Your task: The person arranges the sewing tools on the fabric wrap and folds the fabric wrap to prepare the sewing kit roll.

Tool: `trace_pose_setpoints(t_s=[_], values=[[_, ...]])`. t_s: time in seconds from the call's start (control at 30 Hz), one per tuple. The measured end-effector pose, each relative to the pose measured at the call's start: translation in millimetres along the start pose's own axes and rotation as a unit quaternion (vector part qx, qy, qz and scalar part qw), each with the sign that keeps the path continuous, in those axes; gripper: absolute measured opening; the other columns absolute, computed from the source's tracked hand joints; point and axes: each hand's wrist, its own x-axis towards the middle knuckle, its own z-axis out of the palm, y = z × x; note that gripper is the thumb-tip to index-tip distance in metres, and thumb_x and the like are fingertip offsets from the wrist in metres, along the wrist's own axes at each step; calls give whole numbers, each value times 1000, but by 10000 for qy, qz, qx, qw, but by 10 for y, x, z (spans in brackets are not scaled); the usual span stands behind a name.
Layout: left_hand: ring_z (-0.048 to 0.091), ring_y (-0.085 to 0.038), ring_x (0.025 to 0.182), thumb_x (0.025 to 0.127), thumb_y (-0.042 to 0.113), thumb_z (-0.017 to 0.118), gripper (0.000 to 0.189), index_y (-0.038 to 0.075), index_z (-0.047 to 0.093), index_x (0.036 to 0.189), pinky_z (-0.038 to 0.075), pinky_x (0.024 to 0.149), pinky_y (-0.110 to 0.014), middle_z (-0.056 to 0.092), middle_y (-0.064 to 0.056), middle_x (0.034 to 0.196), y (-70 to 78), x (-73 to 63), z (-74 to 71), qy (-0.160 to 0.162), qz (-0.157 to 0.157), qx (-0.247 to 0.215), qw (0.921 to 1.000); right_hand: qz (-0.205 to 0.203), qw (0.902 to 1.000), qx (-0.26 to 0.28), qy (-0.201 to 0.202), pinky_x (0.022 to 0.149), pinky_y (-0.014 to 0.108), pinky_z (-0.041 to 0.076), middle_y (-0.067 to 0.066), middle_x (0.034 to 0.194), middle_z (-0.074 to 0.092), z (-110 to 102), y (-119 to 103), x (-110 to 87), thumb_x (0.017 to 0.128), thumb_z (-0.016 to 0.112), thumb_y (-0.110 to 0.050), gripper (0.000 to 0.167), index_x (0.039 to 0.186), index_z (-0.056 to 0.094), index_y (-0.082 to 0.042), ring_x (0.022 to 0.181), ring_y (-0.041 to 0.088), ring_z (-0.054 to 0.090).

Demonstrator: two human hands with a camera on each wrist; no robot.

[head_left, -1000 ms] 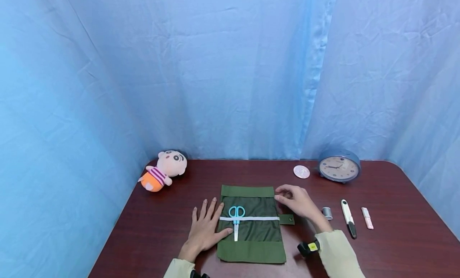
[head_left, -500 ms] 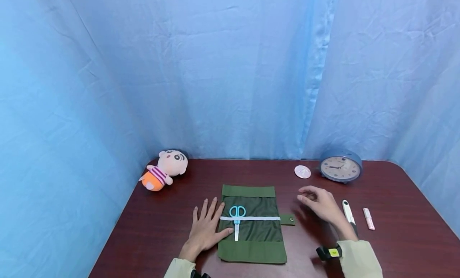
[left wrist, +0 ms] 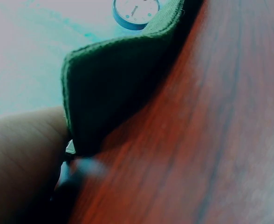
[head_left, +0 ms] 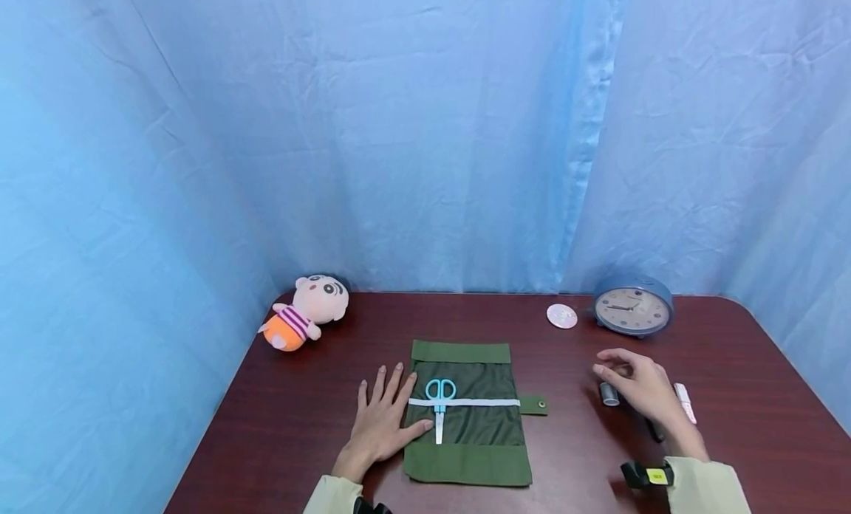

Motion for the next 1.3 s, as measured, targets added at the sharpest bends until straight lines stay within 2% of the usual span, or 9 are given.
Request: trace_pose_setpoints(t_s=[0.3,0.6,0.8,1.0,1.3], values=[[9,-40,158,91,74,47,89,25,24,161,11,120,-70,14,-7,171,-1,-3,-1,9,4,21,10000,123,9979,-620,-120,71,32,47,8,93,75,-111,102,-73,93,71,-33,39,118,69,-4,80,11,65],[9,-39,158,91,74,47,89,25,24,161,10,120,-70,15,-7,171,4,-6,-11,6,-17,10,10000,-61,9955,-852,-401,70,33,44,-4,79,70,-135,140,-109,88,76,-37,46,119,69,-4,69,-1,58],[8,-40,158,91,73,48,89,24,24,161,10,120,-70,14,-8,171,13,-11,-15,-7,-4,-57,10000,-275,9938,-927,-556,67,30,45,-2,86,70,-112,169,-115,84,80,-30,44,117,70,-3,68,-3,53],[8,-40,158,91,73,48,89,24,24,161,10,120,-70,14,-7,171,17,-17,-24,-15,1,-64,10000,-383,9929,-927,-644,63,23,40,-2,85,69,-92,170,-107,81,82,-27,41,112,72,-2,64,-4,47],[8,-40,158,91,73,48,89,25,24,161,10,120,-70,13,-7,171,3,-11,-23,-9,17,-63,10000,-501,9923,-973,-586,62,23,44,-1,87,72,-58,147,-105,81,82,-24,31,104,75,-4,68,-5,51]])
